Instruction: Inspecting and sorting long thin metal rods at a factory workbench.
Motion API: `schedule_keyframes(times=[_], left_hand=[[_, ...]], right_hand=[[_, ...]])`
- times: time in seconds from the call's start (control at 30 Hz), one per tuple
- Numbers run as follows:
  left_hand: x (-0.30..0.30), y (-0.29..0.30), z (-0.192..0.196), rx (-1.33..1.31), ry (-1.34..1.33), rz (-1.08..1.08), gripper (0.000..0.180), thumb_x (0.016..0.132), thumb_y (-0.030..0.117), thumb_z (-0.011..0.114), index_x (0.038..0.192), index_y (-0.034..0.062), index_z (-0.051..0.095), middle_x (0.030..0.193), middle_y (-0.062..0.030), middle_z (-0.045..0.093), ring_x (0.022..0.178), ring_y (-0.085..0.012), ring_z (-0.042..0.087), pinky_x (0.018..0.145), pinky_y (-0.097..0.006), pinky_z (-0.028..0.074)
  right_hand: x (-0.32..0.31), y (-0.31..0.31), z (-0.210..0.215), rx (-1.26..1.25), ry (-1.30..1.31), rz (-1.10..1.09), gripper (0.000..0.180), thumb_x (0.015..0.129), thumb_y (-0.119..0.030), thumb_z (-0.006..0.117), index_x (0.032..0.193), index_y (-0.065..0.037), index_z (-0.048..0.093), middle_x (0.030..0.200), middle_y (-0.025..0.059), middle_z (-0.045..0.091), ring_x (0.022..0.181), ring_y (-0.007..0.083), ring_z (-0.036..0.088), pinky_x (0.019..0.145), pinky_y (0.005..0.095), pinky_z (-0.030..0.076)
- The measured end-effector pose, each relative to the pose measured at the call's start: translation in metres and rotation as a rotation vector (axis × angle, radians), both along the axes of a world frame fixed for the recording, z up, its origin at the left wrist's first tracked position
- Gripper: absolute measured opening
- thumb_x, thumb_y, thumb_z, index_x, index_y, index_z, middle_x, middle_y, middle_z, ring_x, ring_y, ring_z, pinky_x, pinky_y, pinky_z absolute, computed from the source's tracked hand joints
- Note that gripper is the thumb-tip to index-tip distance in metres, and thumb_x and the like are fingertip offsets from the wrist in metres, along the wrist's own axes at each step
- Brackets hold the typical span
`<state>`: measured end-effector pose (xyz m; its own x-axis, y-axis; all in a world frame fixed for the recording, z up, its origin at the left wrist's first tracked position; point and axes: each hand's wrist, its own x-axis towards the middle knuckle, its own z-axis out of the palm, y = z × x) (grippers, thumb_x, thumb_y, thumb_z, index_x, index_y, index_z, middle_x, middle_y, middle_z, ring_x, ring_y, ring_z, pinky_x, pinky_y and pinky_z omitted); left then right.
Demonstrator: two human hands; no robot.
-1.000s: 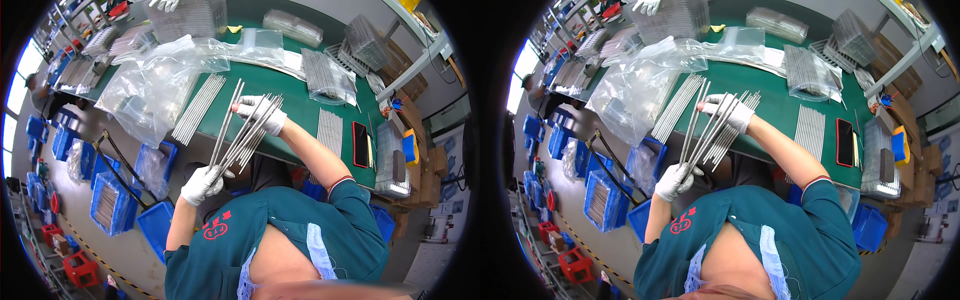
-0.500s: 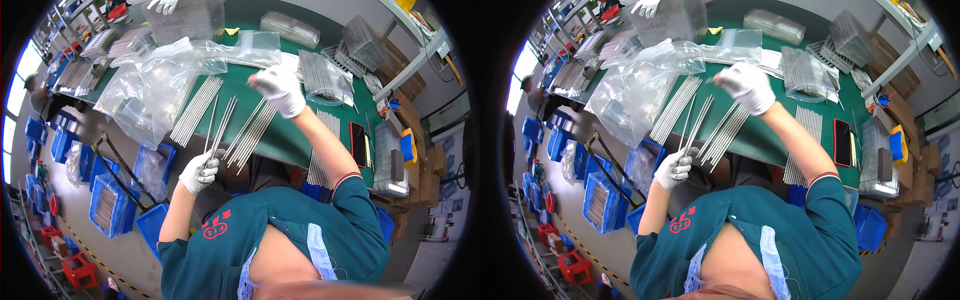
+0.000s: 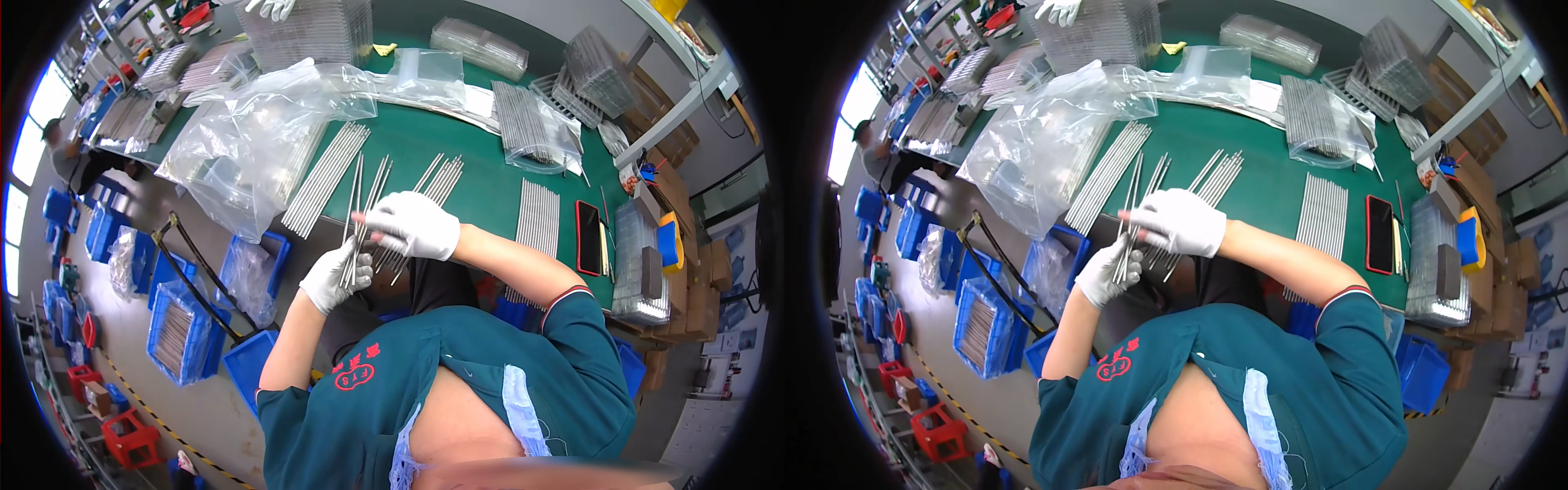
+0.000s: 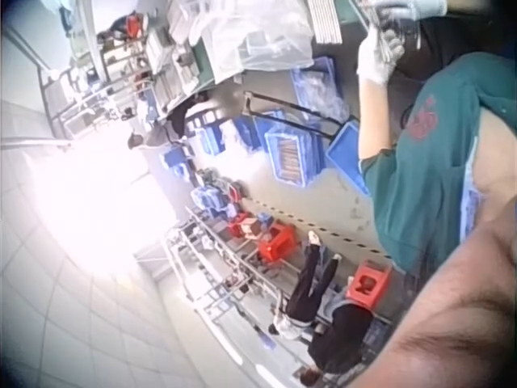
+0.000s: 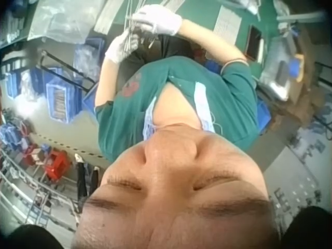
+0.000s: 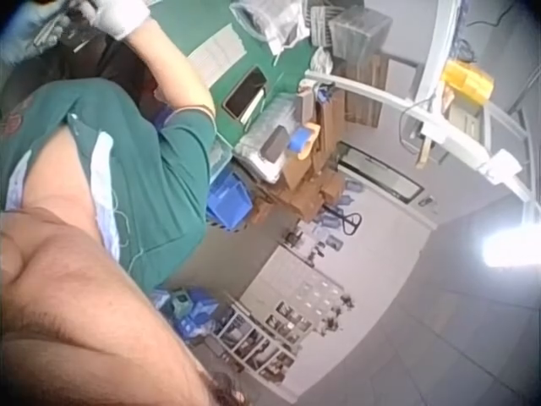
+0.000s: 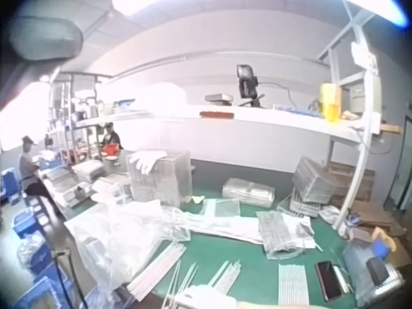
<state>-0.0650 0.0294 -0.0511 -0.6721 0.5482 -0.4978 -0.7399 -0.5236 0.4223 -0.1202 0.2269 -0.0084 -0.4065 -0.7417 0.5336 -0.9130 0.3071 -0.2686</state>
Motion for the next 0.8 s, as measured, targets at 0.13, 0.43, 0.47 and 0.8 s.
schedule_keyframes(times=[0.13,0.43,0.47,0.8], left_hand=[[-0.003,-0.011,-0.008,-0.001,0.054,-0.094,0.029,0.087,0.029,0.051,0.104,0.0062,0.05,0.065,0.0021,0.046,0.043,-0.0024,0.038,0.033,-0.015,0.028],[0.012,-0.01,0.012,-0.801,0.489,0.023,0.022,0.088,0.026,0.049,0.094,0.0057,0.058,0.059,0.0005,0.05,0.041,-0.0025,0.031,0.038,-0.019,0.024],[0.014,-0.009,0.02,-0.936,0.528,0.036,0.023,0.088,0.025,0.049,0.09,0.0049,0.06,0.057,-0.0003,0.052,0.046,-0.0043,0.036,0.044,-0.02,0.029],[0.047,-0.015,0.044,-1.069,0.665,0.192,0.014,0.081,0.013,0.058,0.081,-0.0008,0.06,0.061,-0.0018,0.055,0.056,-0.0062,0.047,0.053,-0.021,0.037]], right_hand=[[-0.005,0.012,0.009,-0.045,-0.273,-0.253,0.047,0.077,-0.004,0.047,0.123,-0.01,0.044,0.082,0.0079,0.052,0.078,0.0245,0.052,0.073,0.0327,0.044],[-0.017,0.068,0.017,-0.366,-0.825,-0.355,0.027,0.083,-0.014,0.055,0.108,-0.004,0.058,0.091,0.0068,0.061,0.084,0.0122,0.058,0.077,0.0234,0.045],[-0.015,0.072,0.025,-0.351,-0.869,-0.404,0.028,0.082,-0.015,0.056,0.107,-0.003,0.058,0.091,0.0071,0.062,0.084,0.012,0.058,0.077,0.0232,0.045],[0.006,0.085,0.056,-0.653,-1.169,-0.344,0.018,0.082,-0.012,0.058,0.094,0.0,0.056,0.084,0.0059,0.059,0.074,0.0111,0.055,0.067,0.024,0.046]])
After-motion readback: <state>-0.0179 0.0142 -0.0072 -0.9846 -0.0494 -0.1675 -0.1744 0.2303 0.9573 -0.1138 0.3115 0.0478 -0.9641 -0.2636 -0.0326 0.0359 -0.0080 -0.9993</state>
